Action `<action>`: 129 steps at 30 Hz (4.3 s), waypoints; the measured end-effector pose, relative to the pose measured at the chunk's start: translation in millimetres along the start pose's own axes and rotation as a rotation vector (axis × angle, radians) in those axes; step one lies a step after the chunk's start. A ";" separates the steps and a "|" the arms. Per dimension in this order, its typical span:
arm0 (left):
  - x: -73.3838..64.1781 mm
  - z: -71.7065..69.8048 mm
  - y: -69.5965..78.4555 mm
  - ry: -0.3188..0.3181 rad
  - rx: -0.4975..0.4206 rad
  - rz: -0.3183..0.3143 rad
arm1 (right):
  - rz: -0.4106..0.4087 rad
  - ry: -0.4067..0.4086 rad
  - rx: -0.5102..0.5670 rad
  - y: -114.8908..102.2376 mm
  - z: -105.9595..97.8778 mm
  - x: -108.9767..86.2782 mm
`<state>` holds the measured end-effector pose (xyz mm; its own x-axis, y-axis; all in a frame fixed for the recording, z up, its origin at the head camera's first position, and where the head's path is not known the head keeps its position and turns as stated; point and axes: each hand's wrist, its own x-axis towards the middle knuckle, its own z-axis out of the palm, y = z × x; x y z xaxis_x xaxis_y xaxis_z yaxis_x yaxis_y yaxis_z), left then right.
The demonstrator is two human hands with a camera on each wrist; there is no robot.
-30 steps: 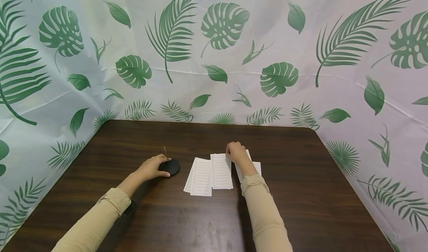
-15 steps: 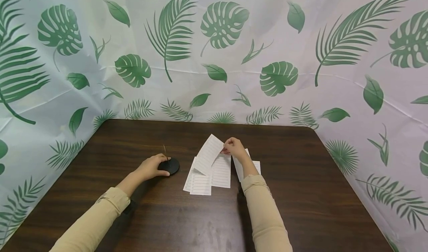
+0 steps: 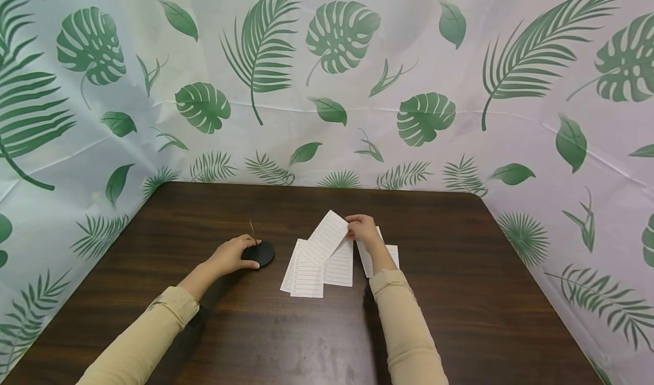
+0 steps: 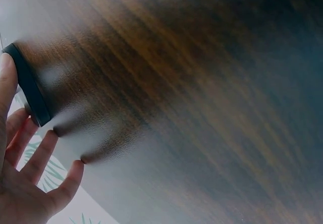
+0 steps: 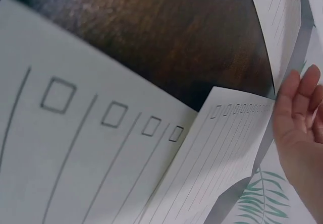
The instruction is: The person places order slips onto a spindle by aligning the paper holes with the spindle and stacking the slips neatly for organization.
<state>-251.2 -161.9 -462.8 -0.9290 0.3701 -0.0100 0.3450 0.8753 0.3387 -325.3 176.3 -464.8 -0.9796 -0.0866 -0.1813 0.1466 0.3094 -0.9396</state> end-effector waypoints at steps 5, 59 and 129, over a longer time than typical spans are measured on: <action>0.6 0.8 -2.6 0.011 0.019 0.011 | 0.114 0.041 -0.015 3.3 1.6 1.1; -3.1 -7.4 -5.7 -0.083 -0.032 -0.017 | -0.122 0.120 -0.157 -41.4 2.3 -25.8; -1.6 -44.9 88.7 0.457 -0.829 -0.054 | -0.225 -0.024 -0.038 -94.7 68.1 -68.3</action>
<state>-225.1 -98.9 -390.5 -0.9640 0.0239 0.2650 0.2583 0.3223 0.9107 -262.9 88.4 -383.3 -0.9834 -0.1796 0.0246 -0.0812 0.3147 -0.9457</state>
